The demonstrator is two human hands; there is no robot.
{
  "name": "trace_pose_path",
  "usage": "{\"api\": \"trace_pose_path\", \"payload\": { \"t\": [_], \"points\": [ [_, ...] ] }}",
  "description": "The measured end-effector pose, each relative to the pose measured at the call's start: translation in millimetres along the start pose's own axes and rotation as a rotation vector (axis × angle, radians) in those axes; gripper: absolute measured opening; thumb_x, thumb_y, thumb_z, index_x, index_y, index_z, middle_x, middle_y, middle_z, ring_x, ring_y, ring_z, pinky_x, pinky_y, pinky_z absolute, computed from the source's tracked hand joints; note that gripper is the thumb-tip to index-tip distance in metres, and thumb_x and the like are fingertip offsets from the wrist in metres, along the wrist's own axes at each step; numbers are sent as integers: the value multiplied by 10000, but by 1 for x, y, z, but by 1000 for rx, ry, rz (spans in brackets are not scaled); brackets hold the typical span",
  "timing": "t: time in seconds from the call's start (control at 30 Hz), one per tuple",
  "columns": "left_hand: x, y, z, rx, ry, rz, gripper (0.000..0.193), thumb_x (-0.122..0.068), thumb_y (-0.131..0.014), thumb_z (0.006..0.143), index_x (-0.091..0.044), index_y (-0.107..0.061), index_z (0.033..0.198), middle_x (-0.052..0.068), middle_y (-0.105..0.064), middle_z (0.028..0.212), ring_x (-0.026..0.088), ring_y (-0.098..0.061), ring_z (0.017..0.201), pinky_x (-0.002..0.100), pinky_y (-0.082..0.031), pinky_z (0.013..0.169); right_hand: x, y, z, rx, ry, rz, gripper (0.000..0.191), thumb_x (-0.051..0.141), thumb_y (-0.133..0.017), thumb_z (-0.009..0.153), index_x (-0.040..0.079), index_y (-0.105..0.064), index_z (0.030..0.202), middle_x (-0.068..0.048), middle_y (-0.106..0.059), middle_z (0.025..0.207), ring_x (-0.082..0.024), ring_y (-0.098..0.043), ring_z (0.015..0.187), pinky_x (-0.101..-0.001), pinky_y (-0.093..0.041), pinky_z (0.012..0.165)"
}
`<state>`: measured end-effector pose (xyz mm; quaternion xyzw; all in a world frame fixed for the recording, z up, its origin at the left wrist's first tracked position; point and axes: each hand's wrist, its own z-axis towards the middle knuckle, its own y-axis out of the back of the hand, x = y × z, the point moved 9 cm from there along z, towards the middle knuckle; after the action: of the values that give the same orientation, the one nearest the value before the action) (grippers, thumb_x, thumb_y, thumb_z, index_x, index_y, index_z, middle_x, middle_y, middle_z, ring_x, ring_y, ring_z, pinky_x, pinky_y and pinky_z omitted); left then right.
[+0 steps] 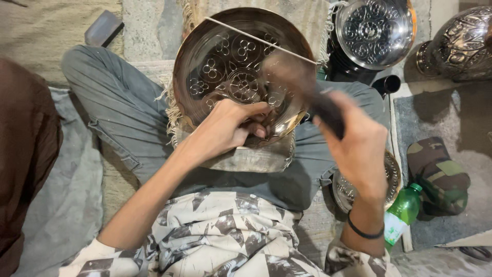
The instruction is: The person sits cross-legged on the floor with an engraved brass tray resting on a cloth cushion on their lap. They hold a small punch against the tray's patterned surface with one hand and repeatedly strike it with a hammer in the other, working across the decorative design, briefly repositioning the tray and swapping tools partway through.
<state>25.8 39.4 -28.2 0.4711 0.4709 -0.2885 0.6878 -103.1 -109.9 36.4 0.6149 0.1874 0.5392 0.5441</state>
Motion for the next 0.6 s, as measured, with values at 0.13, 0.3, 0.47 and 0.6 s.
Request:
{"api": "trace_pose_path", "payload": {
  "t": [0.13,0.3,0.47,0.6],
  "points": [
    [-2,4,-11,-117,22,122,324,-8,-737,849,-15,-690,1169,155,-772,875,278,-773,823,338,-579,703,20,-12,9,205,250,-199,476,146,-775,871,109,-597,1311,-144,-749,1172,-386,-712,907,-484,-524,711],
    [0,7,-23,-283,127,13,283,24,-680,870,-17,-672,1150,130,-790,917,229,-804,871,310,-616,752,21,-5,35,210,214,-23,388,187,-730,986,79,-567,1320,-184,-719,1061,-389,-710,941,-449,-562,760],
    [-5,11,-26,-367,148,30,309,64,-626,840,-20,-658,1135,145,-777,916,242,-805,859,322,-619,751,26,-13,42,381,249,-163,398,192,-733,890,75,-579,1238,-174,-735,964,-399,-708,855,-482,-536,662],
    [-6,11,-25,-353,173,41,240,45,-656,846,-11,-666,1080,155,-774,890,263,-794,872,335,-611,724,17,-17,36,455,206,-222,427,193,-742,871,84,-547,1236,-171,-728,943,-397,-704,815,-481,-536,660]
  ]
}}
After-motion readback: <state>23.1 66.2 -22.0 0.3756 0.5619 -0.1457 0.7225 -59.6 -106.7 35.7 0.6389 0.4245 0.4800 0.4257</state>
